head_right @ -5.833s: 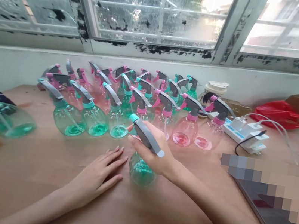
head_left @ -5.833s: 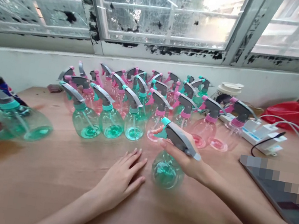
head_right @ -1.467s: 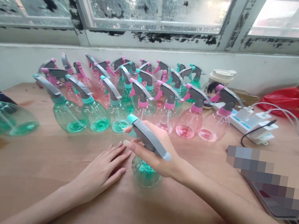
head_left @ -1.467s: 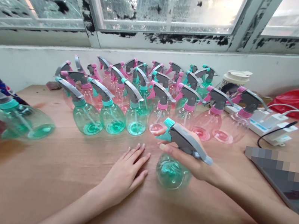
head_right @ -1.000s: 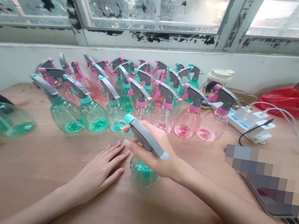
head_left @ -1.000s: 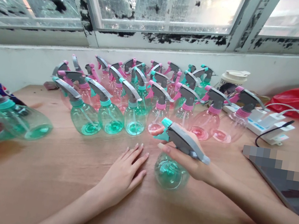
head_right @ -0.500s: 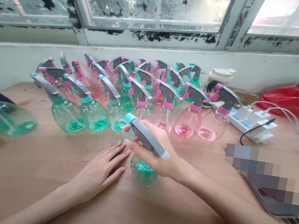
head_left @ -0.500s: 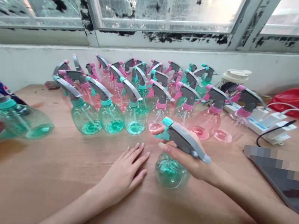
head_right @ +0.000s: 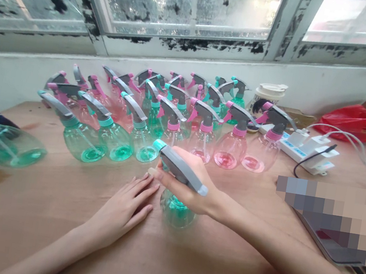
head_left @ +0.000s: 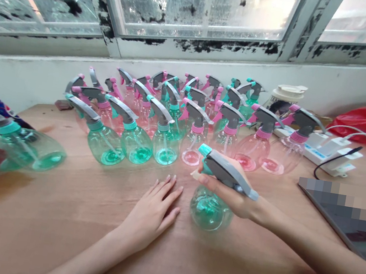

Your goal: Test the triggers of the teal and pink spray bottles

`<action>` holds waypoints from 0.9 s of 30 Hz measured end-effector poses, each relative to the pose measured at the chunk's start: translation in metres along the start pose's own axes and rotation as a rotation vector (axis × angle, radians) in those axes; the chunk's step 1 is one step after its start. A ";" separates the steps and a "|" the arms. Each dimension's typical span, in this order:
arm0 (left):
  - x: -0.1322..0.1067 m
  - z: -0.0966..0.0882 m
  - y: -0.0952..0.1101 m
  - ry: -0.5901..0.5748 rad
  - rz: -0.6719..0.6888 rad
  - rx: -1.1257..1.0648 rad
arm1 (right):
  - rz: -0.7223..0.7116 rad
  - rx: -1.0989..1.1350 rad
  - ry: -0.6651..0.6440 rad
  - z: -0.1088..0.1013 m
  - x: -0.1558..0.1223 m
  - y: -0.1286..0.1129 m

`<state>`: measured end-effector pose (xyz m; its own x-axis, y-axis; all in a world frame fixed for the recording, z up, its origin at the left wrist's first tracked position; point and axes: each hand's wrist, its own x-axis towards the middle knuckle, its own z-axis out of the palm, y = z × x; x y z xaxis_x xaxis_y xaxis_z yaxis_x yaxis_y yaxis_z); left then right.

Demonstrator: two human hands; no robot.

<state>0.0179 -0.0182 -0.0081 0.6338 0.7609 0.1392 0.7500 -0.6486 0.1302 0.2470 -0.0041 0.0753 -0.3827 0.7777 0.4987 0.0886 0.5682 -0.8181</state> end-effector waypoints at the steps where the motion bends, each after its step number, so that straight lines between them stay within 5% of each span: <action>1: 0.000 0.000 0.000 0.003 0.001 -0.001 | 0.038 0.031 -0.010 0.000 0.000 -0.001; 5: 0.000 0.000 0.000 0.007 0.008 0.012 | 0.130 0.098 -0.017 0.001 -0.003 -0.001; 27: 0.001 0.000 0.000 -0.009 0.008 0.013 | 0.075 0.096 0.014 0.002 -0.005 0.005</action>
<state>0.0180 -0.0175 -0.0079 0.6412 0.7561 0.1311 0.7474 -0.6540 0.1164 0.2479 -0.0055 0.0680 -0.3651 0.8210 0.4389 0.0276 0.4808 -0.8764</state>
